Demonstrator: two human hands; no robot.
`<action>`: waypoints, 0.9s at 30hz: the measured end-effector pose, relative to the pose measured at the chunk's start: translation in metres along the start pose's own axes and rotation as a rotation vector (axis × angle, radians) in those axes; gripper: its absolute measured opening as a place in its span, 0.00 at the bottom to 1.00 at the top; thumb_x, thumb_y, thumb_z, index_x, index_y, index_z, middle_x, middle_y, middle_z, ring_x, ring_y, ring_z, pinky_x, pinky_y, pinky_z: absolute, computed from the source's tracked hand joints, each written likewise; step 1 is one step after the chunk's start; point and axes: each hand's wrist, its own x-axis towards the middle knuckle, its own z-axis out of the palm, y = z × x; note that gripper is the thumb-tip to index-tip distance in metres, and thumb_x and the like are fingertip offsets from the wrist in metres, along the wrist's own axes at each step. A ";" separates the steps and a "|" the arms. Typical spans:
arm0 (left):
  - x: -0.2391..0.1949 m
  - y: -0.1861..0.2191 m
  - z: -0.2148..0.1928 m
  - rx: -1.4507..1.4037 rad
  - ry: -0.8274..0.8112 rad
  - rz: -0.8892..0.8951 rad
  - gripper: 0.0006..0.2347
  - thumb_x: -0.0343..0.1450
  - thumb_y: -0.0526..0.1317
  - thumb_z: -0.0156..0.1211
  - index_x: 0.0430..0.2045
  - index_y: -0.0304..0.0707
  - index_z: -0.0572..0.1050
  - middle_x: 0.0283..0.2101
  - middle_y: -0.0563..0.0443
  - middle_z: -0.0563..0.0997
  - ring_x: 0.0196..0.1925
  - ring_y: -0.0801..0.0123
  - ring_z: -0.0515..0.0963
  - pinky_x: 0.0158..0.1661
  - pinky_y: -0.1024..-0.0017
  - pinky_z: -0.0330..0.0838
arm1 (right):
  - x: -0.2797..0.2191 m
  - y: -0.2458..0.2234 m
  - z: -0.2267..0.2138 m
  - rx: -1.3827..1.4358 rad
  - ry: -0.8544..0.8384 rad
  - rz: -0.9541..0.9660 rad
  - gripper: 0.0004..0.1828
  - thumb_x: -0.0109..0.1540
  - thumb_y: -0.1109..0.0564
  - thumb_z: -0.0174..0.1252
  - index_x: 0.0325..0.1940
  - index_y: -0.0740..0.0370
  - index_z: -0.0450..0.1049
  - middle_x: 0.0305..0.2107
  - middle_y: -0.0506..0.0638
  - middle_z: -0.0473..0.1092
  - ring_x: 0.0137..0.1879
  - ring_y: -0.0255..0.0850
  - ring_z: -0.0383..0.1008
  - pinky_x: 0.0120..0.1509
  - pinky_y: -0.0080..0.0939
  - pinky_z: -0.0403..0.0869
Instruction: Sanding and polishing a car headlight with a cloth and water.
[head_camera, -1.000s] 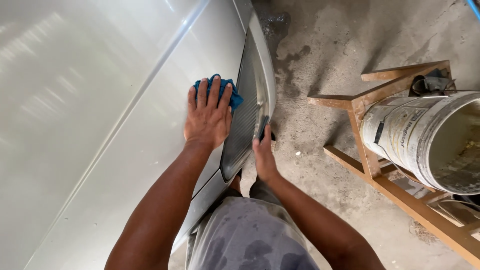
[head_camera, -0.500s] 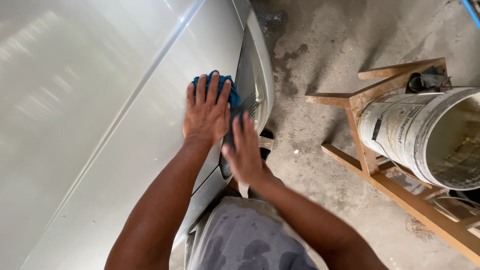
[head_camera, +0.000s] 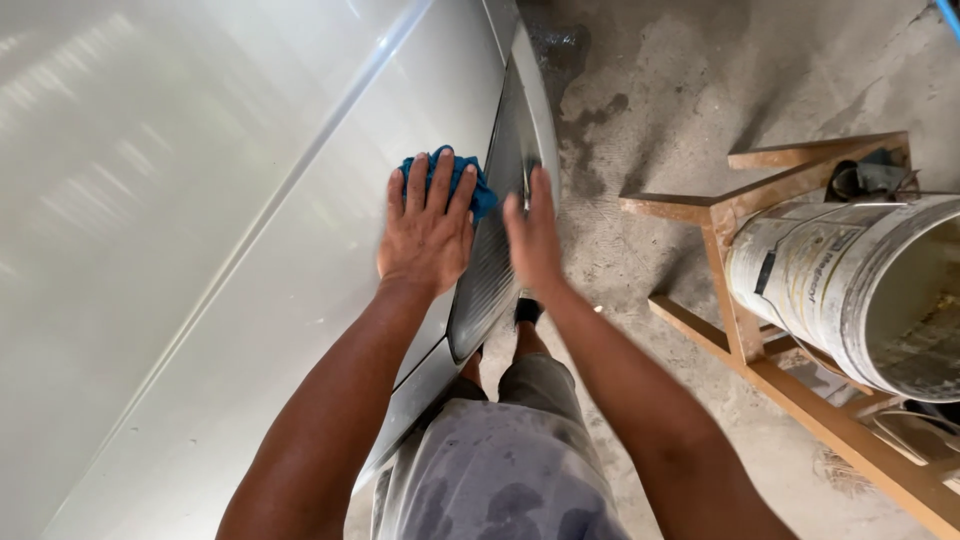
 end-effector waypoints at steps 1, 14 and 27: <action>0.002 -0.001 -0.001 -0.005 0.003 0.001 0.27 0.76 0.49 0.40 0.73 0.51 0.52 0.77 0.46 0.49 0.77 0.48 0.45 0.71 0.47 0.35 | -0.027 -0.003 -0.002 -0.006 0.001 -0.001 0.51 0.67 0.22 0.31 0.82 0.61 0.41 0.79 0.62 0.37 0.84 0.57 0.37 0.84 0.57 0.44; 0.002 0.000 0.008 0.031 0.010 0.000 0.26 0.77 0.49 0.38 0.74 0.52 0.51 0.76 0.46 0.48 0.77 0.48 0.45 0.71 0.47 0.35 | 0.061 0.012 -0.001 -0.033 -0.086 0.065 0.53 0.64 0.19 0.24 0.82 0.56 0.38 0.79 0.61 0.36 0.84 0.55 0.34 0.83 0.55 0.40; 0.003 -0.002 0.004 0.014 0.018 0.004 0.27 0.76 0.49 0.40 0.73 0.50 0.52 0.76 0.45 0.49 0.77 0.47 0.45 0.71 0.47 0.35 | -0.073 0.005 0.013 -0.412 0.005 -0.433 0.41 0.74 0.30 0.31 0.83 0.55 0.41 0.79 0.64 0.37 0.84 0.64 0.37 0.86 0.67 0.43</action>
